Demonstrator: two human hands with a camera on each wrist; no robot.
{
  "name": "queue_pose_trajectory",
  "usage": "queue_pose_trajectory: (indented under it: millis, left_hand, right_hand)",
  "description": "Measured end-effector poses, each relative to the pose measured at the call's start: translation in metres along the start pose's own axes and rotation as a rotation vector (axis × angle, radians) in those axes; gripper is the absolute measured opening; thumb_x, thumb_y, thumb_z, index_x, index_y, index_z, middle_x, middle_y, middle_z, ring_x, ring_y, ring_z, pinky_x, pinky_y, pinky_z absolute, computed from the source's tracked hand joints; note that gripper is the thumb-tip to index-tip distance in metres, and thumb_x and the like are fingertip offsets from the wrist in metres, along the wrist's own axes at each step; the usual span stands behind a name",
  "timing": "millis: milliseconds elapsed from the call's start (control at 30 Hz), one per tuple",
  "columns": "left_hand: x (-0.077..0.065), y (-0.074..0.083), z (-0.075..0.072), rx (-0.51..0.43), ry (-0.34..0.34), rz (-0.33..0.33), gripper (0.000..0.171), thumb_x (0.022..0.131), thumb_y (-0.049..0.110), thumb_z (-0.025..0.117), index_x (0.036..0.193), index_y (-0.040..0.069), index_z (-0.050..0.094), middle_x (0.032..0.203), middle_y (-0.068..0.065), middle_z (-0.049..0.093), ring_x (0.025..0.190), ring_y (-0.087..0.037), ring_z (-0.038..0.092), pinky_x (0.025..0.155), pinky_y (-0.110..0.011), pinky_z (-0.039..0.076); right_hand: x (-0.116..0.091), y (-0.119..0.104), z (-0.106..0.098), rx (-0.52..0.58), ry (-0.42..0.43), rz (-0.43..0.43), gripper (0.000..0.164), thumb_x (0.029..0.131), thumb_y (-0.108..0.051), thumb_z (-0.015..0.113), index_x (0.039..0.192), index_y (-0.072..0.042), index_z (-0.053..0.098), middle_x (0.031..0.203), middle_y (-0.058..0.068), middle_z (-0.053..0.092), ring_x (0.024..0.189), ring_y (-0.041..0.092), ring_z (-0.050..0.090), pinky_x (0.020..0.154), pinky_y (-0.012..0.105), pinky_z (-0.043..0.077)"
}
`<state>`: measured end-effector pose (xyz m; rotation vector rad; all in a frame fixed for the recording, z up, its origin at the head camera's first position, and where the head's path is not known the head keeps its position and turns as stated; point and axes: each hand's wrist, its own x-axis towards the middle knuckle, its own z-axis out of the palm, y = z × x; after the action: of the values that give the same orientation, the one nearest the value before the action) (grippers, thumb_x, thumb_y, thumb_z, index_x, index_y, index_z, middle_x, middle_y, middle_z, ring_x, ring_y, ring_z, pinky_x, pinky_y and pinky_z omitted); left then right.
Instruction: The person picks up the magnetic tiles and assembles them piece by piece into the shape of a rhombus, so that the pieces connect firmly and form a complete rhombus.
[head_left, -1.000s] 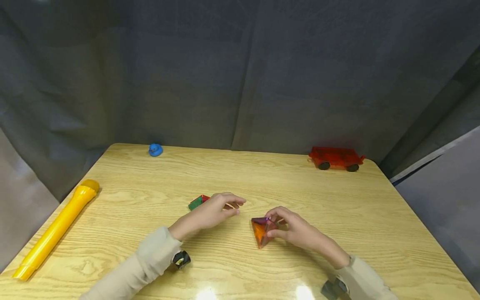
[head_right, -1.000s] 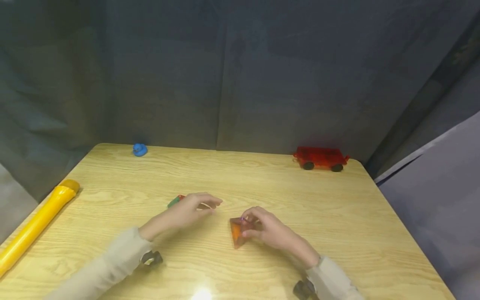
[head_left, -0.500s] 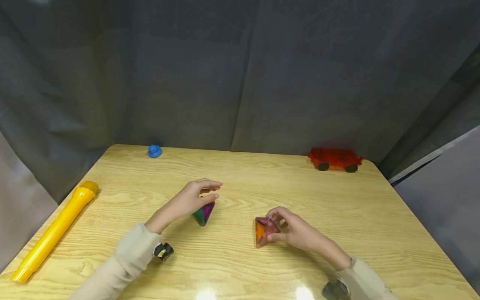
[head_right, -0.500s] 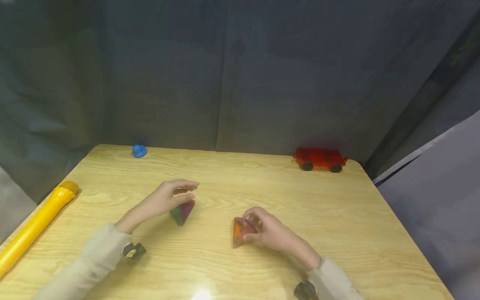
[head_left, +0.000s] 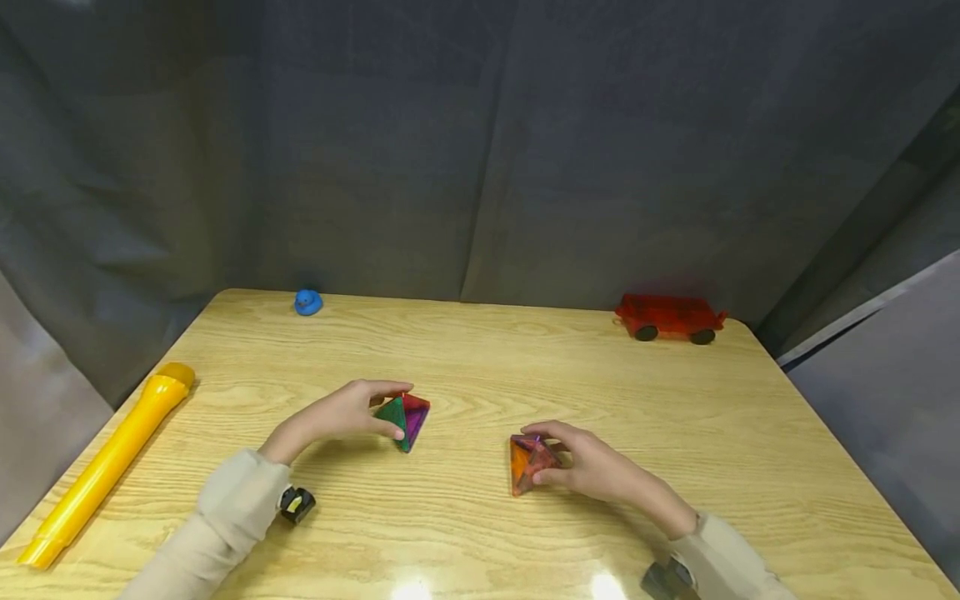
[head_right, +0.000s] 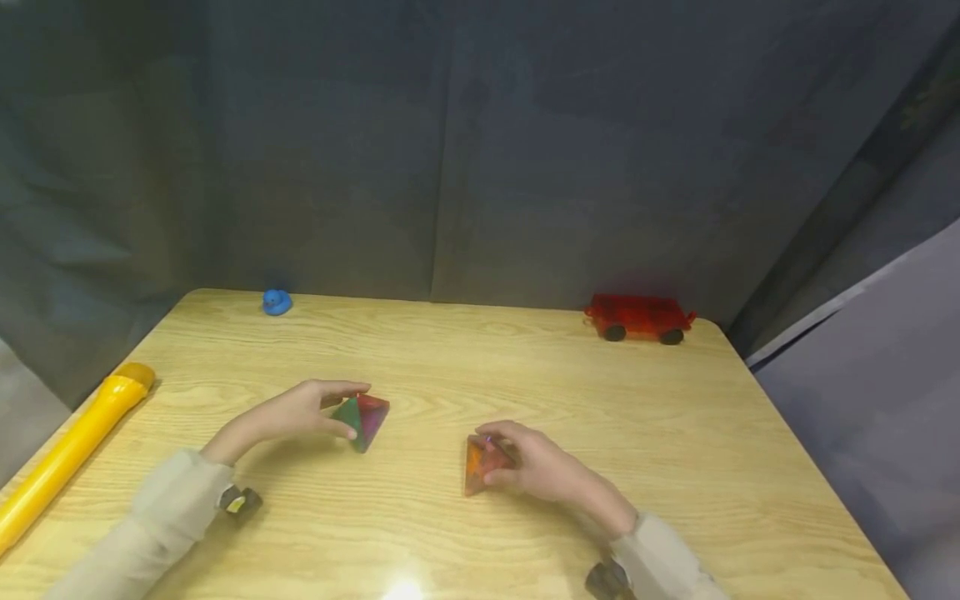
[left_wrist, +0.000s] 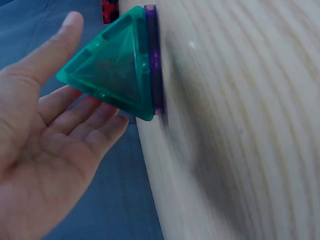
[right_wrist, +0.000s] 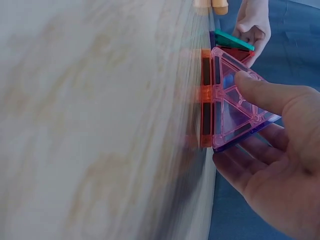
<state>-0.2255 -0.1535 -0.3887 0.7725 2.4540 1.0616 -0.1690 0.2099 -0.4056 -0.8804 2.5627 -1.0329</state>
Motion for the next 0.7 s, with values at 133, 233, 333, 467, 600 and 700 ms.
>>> queue_pose_trajectory:
  millis: [133,233,333,467,600,700]
  left_hand:
    - [0.002,0.0,0.003,0.011,0.008,0.013,0.063,0.085,0.02,0.072,0.138,-0.003,0.046,0.132,-0.023,0.053,0.123,-0.039,0.049,0.101,-0.05,0.041]
    - [0.003,-0.001,0.004,0.017,0.015,0.02,0.058,0.086,0.017,0.071,0.136,-0.003,0.049,0.127,-0.021,0.058,0.12,-0.037,0.053,0.098,-0.049,0.043]
    - [0.004,0.001,0.006,0.022,0.02,0.023,0.055,0.087,0.016,0.07,0.134,-0.002,0.051,0.126,-0.02,0.058,0.12,-0.036,0.053,0.098,-0.048,0.044]
    - [0.007,0.007,0.011,-0.002,0.016,0.011,0.052,0.087,0.015,0.07,0.133,-0.001,0.052,0.13,-0.021,0.056,0.122,-0.038,0.051,0.099,-0.048,0.043]
    - [0.011,0.013,0.018,0.007,0.004,0.043,0.05,0.088,0.014,0.068,0.133,-0.001,0.053,0.129,-0.02,0.057,0.12,-0.037,0.053,0.098,-0.047,0.044]
    - [0.016,0.017,0.024,0.033,-0.006,0.078,0.049,0.089,0.014,0.067,0.133,-0.002,0.053,0.126,-0.019,0.059,0.116,-0.034,0.055,0.095,-0.045,0.047]
  right_hand:
    - [0.001,0.0,0.001,-0.004,0.002,0.0,0.056,0.087,-0.026,0.069,0.133,-0.002,0.049,0.13,0.017,0.054,0.112,0.036,0.057,0.091,0.045,0.049]
    - [0.002,0.0,0.001,0.006,-0.003,0.004,0.056,0.087,-0.026,0.07,0.133,-0.002,0.049,0.13,0.017,0.054,0.113,0.036,0.057,0.091,0.044,0.049]
    - [0.002,-0.001,0.0,0.014,-0.004,0.008,0.056,0.087,-0.026,0.069,0.134,-0.002,0.049,0.13,0.016,0.054,0.114,0.036,0.056,0.091,0.043,0.049]
    - [0.002,0.0,0.0,0.013,0.001,0.008,0.057,0.087,-0.026,0.069,0.134,-0.001,0.049,0.131,0.016,0.054,0.114,0.035,0.055,0.092,0.042,0.049]
    - [0.003,0.0,-0.001,0.007,0.011,0.013,0.056,0.087,-0.025,0.069,0.134,-0.001,0.049,0.13,0.017,0.055,0.113,0.034,0.057,0.091,0.041,0.049]
    - [0.005,0.002,-0.001,0.008,0.022,0.016,0.056,0.086,-0.024,0.07,0.133,0.0,0.05,0.129,0.018,0.055,0.111,0.035,0.058,0.09,0.04,0.05]
